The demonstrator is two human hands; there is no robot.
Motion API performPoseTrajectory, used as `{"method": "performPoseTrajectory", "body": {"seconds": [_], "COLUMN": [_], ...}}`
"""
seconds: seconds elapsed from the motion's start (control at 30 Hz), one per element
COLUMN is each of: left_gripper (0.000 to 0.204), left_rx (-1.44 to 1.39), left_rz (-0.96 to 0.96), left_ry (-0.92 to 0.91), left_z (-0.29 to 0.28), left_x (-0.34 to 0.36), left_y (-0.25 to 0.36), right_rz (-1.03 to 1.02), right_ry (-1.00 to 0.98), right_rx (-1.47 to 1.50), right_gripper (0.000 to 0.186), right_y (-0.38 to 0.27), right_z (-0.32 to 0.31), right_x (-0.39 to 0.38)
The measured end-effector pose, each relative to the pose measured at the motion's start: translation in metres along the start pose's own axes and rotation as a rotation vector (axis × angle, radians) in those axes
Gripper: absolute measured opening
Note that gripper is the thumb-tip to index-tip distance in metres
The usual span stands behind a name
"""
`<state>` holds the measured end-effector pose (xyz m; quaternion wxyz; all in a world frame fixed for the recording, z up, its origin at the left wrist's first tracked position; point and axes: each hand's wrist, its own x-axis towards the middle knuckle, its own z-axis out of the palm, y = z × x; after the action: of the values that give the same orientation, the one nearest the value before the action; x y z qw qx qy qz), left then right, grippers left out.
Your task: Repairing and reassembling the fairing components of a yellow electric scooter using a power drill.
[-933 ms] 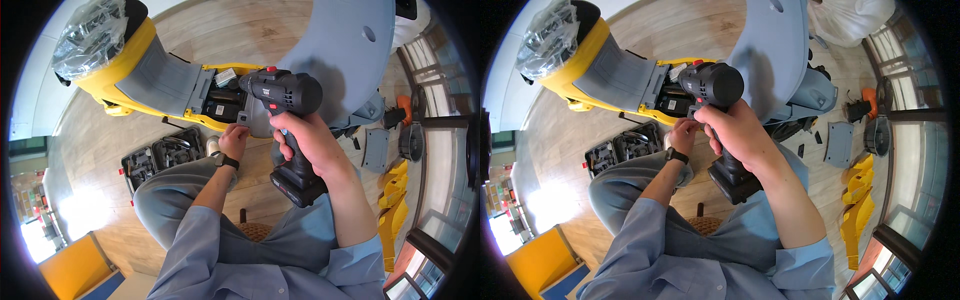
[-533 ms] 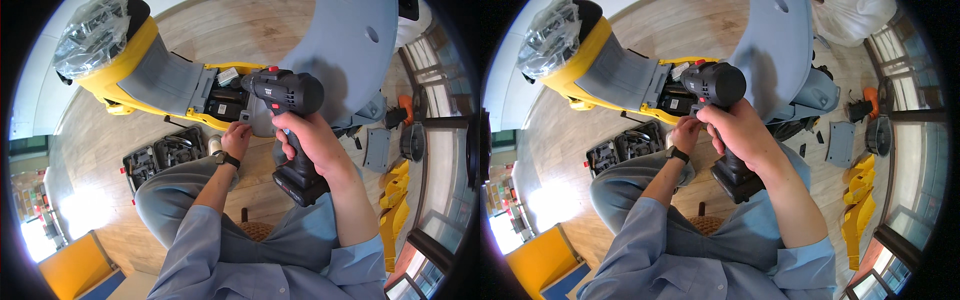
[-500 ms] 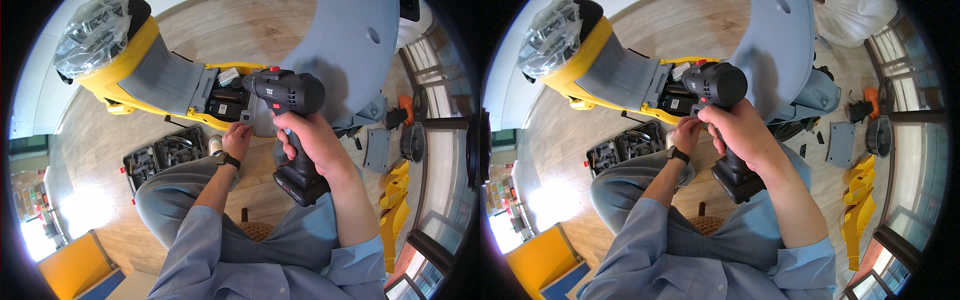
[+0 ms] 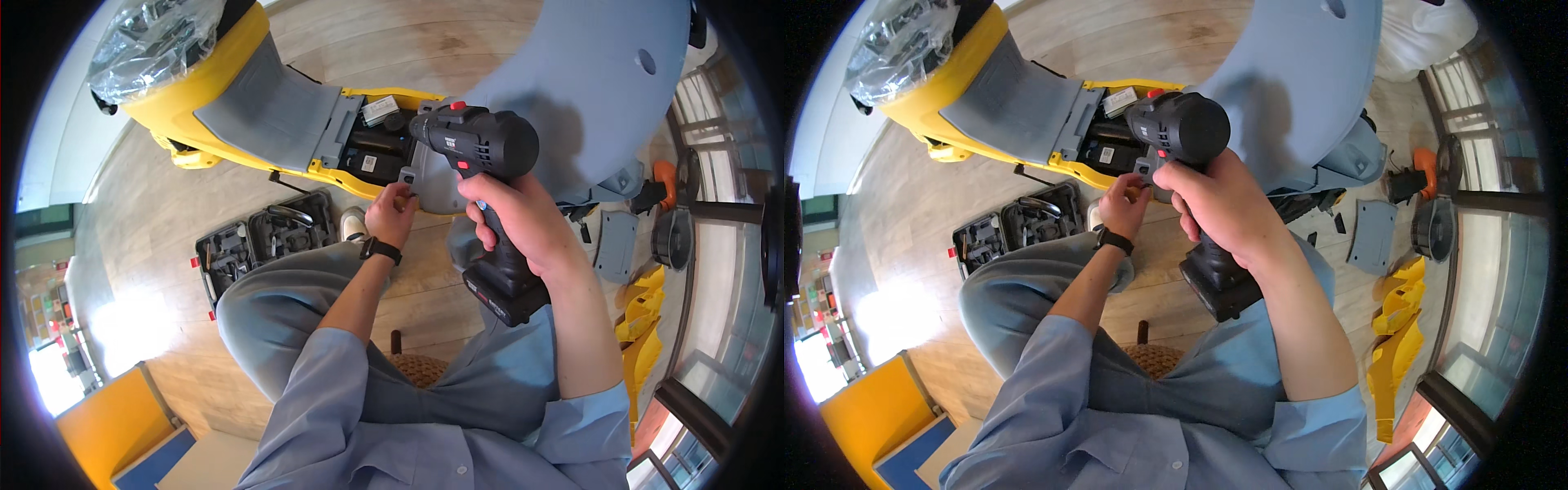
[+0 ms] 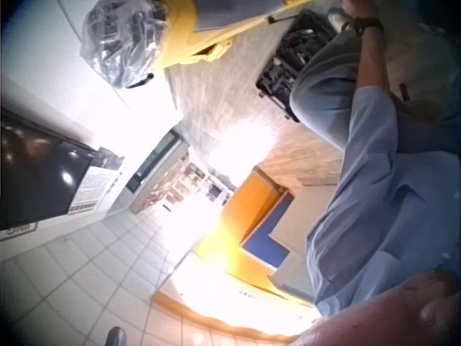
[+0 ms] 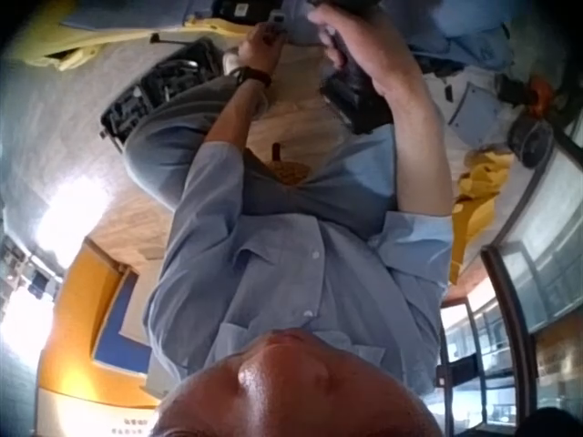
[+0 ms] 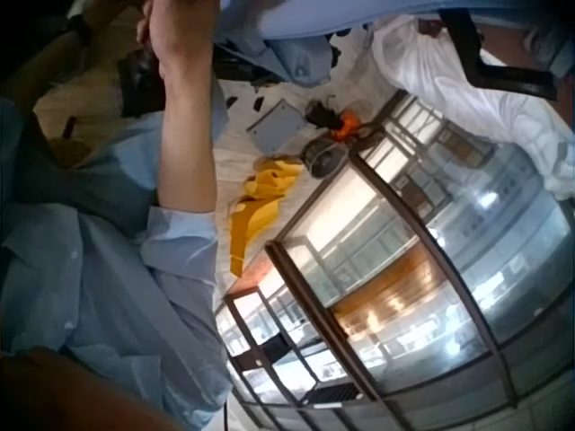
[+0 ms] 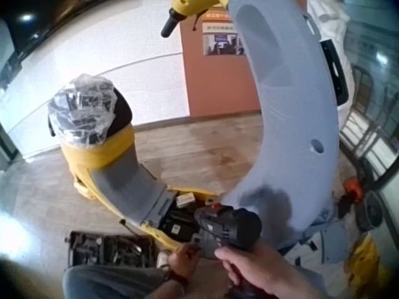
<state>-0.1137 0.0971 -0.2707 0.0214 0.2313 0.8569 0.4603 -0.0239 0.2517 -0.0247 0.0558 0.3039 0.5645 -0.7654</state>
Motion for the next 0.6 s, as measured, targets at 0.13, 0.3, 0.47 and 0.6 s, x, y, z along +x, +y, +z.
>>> {"method": "performPoseTrajectory", "body": {"seconds": [0.13,0.3,0.47,0.6], "left_gripper": [0.042,0.046,0.043,0.040], "left_rx": [-0.055,-0.133,-0.140,-0.155], "left_rz": [-0.120,-0.163,-0.171,-0.155], "left_ry": [-0.018,0.013,0.036,0.036], "left_z": [0.002,0.005,0.005,0.005], "left_x": [0.002,-0.001,-0.003,-0.003], "left_y": [0.000,-0.002,-0.005,-0.006], "right_rz": [0.103,0.276,0.362,0.393], "right_ry": [0.010,-0.005,0.057,0.070], "right_rx": [-0.097,-0.180,-0.237,-0.241], "right_gripper": [0.020,0.023,0.025,0.026], "right_y": [0.004,0.022,0.027,0.032], "right_z": [0.003,0.008,0.012,0.010], "right_x": [0.007,0.023,0.028,0.039]}}
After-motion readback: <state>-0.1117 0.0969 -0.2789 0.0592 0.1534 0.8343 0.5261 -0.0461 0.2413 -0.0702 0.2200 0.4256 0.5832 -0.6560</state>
